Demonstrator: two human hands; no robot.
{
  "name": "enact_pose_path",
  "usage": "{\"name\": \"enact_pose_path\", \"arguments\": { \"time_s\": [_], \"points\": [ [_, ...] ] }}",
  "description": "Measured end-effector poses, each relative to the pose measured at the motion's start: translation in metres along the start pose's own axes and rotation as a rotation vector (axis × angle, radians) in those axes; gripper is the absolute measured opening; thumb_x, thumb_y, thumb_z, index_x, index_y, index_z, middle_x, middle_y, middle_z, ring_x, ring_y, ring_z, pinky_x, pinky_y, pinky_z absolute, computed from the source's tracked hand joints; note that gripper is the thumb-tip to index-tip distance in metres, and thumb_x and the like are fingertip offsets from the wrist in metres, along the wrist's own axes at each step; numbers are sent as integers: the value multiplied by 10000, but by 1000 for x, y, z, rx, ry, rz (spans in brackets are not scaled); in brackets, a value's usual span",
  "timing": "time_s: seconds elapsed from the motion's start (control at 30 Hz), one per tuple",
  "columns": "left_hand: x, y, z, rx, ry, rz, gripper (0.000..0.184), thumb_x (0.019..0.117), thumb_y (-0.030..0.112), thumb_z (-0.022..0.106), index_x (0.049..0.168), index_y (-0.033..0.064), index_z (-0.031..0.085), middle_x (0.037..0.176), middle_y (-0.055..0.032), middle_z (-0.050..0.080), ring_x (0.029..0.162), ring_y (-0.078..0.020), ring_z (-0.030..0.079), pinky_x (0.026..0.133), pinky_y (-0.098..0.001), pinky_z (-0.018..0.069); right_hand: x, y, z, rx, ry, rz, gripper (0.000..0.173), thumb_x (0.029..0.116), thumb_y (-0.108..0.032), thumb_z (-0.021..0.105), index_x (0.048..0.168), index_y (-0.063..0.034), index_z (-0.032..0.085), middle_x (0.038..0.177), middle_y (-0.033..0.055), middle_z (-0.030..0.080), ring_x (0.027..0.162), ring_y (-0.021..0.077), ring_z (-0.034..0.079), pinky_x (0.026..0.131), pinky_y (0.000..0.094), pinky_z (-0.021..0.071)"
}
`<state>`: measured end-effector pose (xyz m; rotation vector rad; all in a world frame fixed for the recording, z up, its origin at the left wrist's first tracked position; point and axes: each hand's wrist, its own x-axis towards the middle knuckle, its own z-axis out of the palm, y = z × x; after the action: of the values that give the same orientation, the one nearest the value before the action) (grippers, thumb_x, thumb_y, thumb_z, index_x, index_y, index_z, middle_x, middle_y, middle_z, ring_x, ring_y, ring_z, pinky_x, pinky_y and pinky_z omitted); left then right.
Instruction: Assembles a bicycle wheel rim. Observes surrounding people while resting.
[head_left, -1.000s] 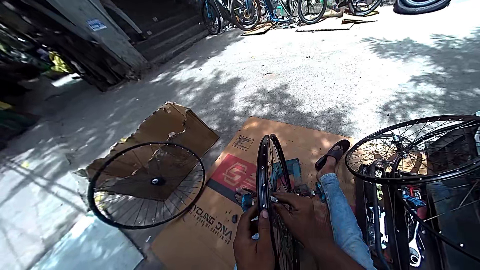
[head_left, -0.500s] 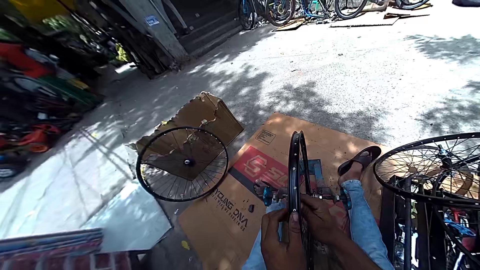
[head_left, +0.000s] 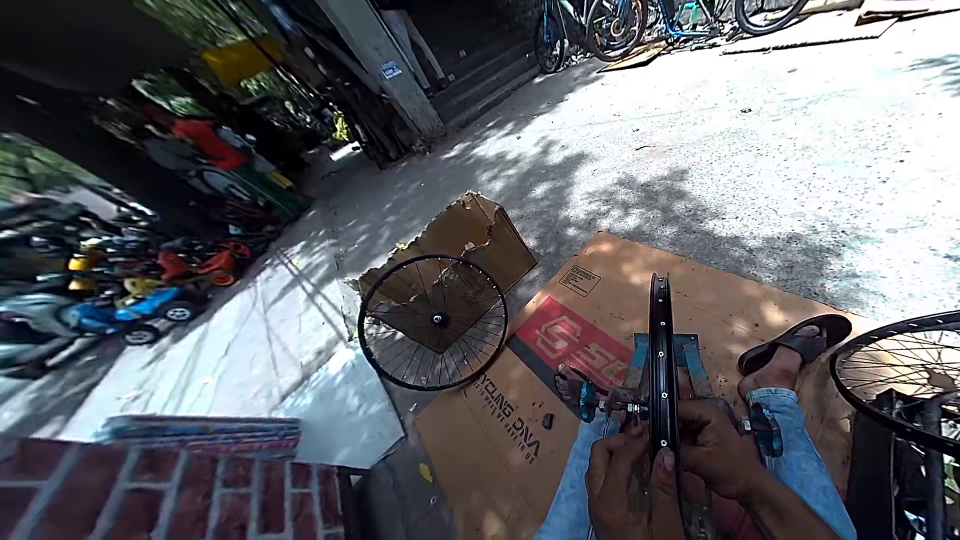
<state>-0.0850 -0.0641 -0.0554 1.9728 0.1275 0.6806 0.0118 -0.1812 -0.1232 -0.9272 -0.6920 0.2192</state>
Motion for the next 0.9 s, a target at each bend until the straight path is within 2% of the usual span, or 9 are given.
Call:
{"name": "enact_pose_path", "arguments": {
  "time_s": [0.07, 0.13, 0.2, 0.3, 0.47, 0.57, 0.63, 0.73, 0.9],
  "points": [
    [6, -1, 0, 2, -2, 2, 313, 920, 205, 701, 1118, -36, 724, 1074, -117, 668, 991, -135, 651, 884, -280, 557, 0, 12, 24, -229, 323, -240, 220, 805, -69, 821, 969, -192, 742, 914, -55, 754, 830, 24, 711, 761, 212, 604],
    [9, -2, 0, 16, 0, -8, 419, 921, 213, 694, 1217, -79, 642, 1097, -132, 678, 959, -149, 671, 865, -309, 574, -1, 22, 36, -370, 475, -348, 207, 799, -95, 814, 950, -179, 699, 940, -16, 760, 852, 79, 735, 758, 252, 626],
    [7, -3, 1, 35, 10, -3, 395, 922, 240, 691, 1202, -38, 679, 1095, -111, 688, 975, -157, 673, 878, -320, 575, -6, 19, 31, -358, 367, -267, 174, 860, -153, 763, 960, -177, 622, 939, -38, 720, 857, 50, 703, 764, 237, 605],
    [5, -3, -1, 79, 16, 16, 324, 926, 280, 697, 1137, 42, 757, 1116, -95, 679, 1074, -187, 622, 951, -373, 507, -9, 5, 1, -171, 9, -120, 194, 1011, -364, 640, 1081, -182, 641, 942, -79, 662, 848, -9, 634, 755, 182, 542],
    [-4, 3, 6, 65, 49, 44, 416, 890, 243, 739, 1183, -49, 701, 1045, -73, 755, 1030, -163, 668, 991, -403, 480, -2, -22, -35, -116, -233, 45, 132, 983, -279, 695, 1051, -166, 705, 995, -57, 723, 879, 23, 682, 773, 214, 579],
    [0, -1, 8, 19, 49, 25, 608, 886, 212, 742, 1339, -144, 546, 1066, -102, 770, 1029, -178, 699, 987, -407, 509, 0, -19, -28, -152, -176, -16, 106, 954, -235, 735, 1022, -155, 736, 991, -61, 738, 860, 10, 688, 758, 202, 587],
    [7, -2, 7, -43, 20, 16, 567, 908, 144, 712, 1353, -155, 526, 1099, -139, 758, 1049, -195, 720, 1005, -386, 549, -4, -7, -9, -212, -12, -134, 89, 952, -223, 736, 1010, -158, 748, 1063, -51, 739, 940, 12, 688, 824, 208, 588],
    [11, -1, 7, -88, -33, 14, 473, 916, 96, 664, 1301, -161, 568, 1169, -183, 710, 1078, -168, 699, 993, -307, 558, -20, 12, 27, -289, 320, -289, 113, 968, -187, 706, 1026, -112, 768, 1208, 70, 738, 1082, 136, 713, 914, 298, 606],
    [5, 2, -1, -78, -173, 91, 446, 994, 123, 553, 1312, -189, 534, 1258, -229, 644, 1157, -154, 640, 1040, -296, 510, -35, 8, 18, -291, 253, -231, 150, 979, -193, 698, 1048, -64, 732, 1275, 112, 703, 1185, 167, 672, 993, 351, 573]
  ]
}}
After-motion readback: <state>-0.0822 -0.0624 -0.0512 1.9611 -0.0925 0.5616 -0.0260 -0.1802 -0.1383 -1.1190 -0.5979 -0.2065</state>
